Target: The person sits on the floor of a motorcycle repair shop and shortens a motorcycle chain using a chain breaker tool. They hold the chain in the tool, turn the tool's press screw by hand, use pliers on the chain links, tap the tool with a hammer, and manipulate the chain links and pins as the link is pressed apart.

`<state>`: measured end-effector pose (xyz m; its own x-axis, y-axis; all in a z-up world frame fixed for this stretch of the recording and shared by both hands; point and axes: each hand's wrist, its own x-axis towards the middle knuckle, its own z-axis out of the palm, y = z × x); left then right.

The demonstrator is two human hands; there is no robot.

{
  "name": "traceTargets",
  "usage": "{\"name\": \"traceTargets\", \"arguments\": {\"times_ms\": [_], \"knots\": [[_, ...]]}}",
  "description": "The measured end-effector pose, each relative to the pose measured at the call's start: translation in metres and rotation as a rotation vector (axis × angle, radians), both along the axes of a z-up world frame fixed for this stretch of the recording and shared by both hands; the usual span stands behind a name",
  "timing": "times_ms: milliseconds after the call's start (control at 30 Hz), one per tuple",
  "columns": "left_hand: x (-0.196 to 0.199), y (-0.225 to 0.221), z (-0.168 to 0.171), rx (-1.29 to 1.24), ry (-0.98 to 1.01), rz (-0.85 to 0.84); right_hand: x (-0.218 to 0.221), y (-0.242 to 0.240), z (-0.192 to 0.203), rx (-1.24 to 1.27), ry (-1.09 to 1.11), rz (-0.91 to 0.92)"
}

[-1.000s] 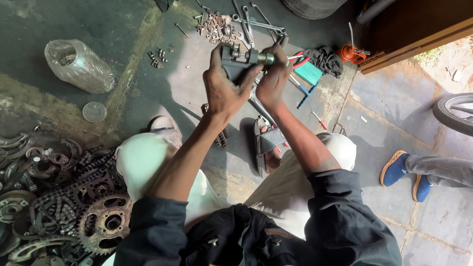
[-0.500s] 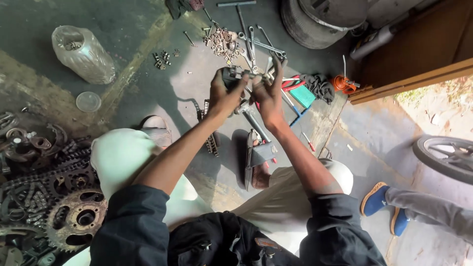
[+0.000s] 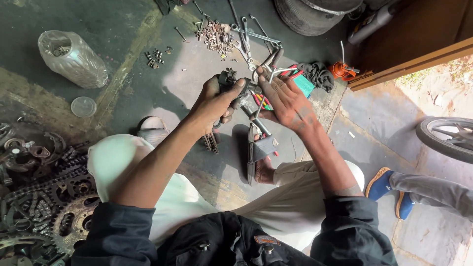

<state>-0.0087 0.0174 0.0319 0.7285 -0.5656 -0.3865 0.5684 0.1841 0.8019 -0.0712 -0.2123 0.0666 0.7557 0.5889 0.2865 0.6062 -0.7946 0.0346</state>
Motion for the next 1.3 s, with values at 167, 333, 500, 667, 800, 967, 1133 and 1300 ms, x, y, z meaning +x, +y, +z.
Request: {"name": "traceTargets", "arguments": {"times_ms": [167, 333, 500, 667, 800, 967, 1133, 1300], "knots": [[-0.001, 0.005, 0.015, 0.002, 0.018, -0.085, 0.001, -0.010, 0.000, -0.116, -0.197, 0.087], [-0.001, 0.009, 0.021, 0.017, 0.006, -0.132, -0.002, -0.012, 0.000, -0.202, -0.244, 0.097], [-0.005, 0.012, 0.030, 0.049, -0.014, -0.141, -0.002, -0.026, -0.028, -0.194, -0.383, 0.100], [-0.007, 0.010, 0.028, -0.014, -0.024, -0.172, 0.001, -0.030, -0.029, -0.265, -0.791, 0.146], [-0.013, 0.009, 0.027, -0.070, 0.012, -0.233, 0.005, -0.016, 0.003, -0.293, -0.650, 0.266], [-0.024, 0.004, 0.036, -0.126, -0.015, -0.233, 0.014, -0.019, 0.015, -0.242, -0.732, 0.355], [-0.027, 0.006, 0.046, -0.163, -0.105, -0.254, 0.016, -0.019, 0.031, -0.175, -0.789, 0.466], [-0.026, 0.011, 0.050, -0.099, -0.170, -0.246, 0.013, -0.019, 0.041, -0.292, -0.779, 0.511]]}}
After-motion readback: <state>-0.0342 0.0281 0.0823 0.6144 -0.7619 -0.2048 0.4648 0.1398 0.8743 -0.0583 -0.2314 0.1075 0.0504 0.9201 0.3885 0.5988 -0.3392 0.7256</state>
